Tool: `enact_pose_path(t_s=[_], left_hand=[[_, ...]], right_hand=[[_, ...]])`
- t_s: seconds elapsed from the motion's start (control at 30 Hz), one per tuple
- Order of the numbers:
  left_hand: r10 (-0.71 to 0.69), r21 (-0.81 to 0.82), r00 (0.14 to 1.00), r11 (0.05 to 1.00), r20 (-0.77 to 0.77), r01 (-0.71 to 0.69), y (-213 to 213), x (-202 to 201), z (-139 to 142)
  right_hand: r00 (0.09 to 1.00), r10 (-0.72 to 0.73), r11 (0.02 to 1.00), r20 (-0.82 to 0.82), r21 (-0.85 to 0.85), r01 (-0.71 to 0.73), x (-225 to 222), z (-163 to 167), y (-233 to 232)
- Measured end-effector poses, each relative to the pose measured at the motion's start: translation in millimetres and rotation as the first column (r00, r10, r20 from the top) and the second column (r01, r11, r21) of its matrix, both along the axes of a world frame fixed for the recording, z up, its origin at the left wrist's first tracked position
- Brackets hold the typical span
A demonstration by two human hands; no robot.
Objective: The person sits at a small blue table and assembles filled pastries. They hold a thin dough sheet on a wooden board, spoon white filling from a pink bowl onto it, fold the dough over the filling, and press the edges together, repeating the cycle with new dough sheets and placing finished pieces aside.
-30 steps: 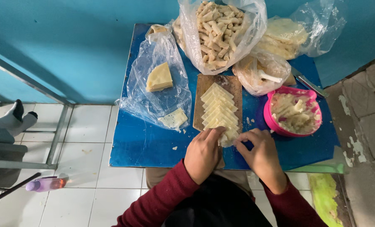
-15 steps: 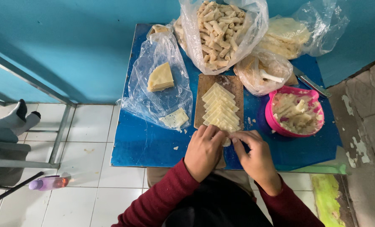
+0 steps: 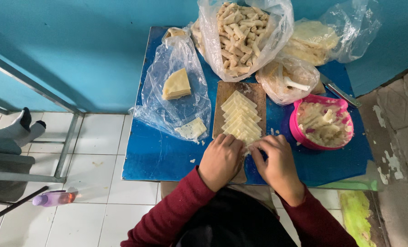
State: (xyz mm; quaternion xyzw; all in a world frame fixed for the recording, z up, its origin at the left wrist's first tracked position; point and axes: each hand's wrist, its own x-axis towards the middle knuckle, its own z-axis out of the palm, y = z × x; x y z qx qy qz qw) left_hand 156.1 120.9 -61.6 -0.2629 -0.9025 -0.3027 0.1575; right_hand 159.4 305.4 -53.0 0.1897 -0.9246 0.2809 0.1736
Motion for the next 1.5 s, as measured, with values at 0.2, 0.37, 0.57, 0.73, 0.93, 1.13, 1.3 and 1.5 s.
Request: enact_pose_path(t_s=[0.2,0.37,0.57,0.73,0.93,1.13,1.3,1.5], left_hand=[[0.014,0.138,0.994,0.990,0.107,-0.029,-0.5,-13.5,-3.7],[-0.086,0.106,0.996,0.991,0.002,0.085,-3.5,-15.8,-5.7],[-0.074,-0.006,0.997,0.997,0.004,0.074,-3.4,-16.2,-8.8],[-0.036,0.097,0.983,0.995,0.182,0.019,0.0,-22.9,-8.2],[-0.102,0.150,0.995,0.984,0.016,0.098,-1.9,-30.1,-9.2],[-0.095,0.042,0.995,0.995,0.021,0.094,-2.9,-26.3,-13.1],[-0.046,0.029,0.999,0.998,-0.010,0.046,-2.3,-28.5,-11.4],[-0.016,0.054,1.000,0.998,-0.013,0.016,-1.2,-26.1,-11.5]], right_hand=[[0.997,0.012,1.000,0.076,-0.025,-0.010,-14.1,-1.0,1.1],[0.992,0.119,0.992,-0.049,0.052,-0.117,-8.0,8.1,0.7],[0.993,0.112,0.984,-0.044,0.143,-0.104,-4.4,12.2,-1.5],[0.991,0.124,0.990,0.051,0.056,-0.127,-23.1,10.3,3.1],[0.981,0.165,0.986,0.101,-0.028,-0.163,-32.5,9.6,8.8],[0.989,0.144,0.985,-0.023,0.096,-0.142,-21.4,11.4,3.8],[0.996,0.091,0.991,-0.006,0.103,-0.090,-23.4,16.5,-0.3],[0.994,0.110,0.990,-0.013,0.091,-0.108,-24.9,17.4,-1.8]])
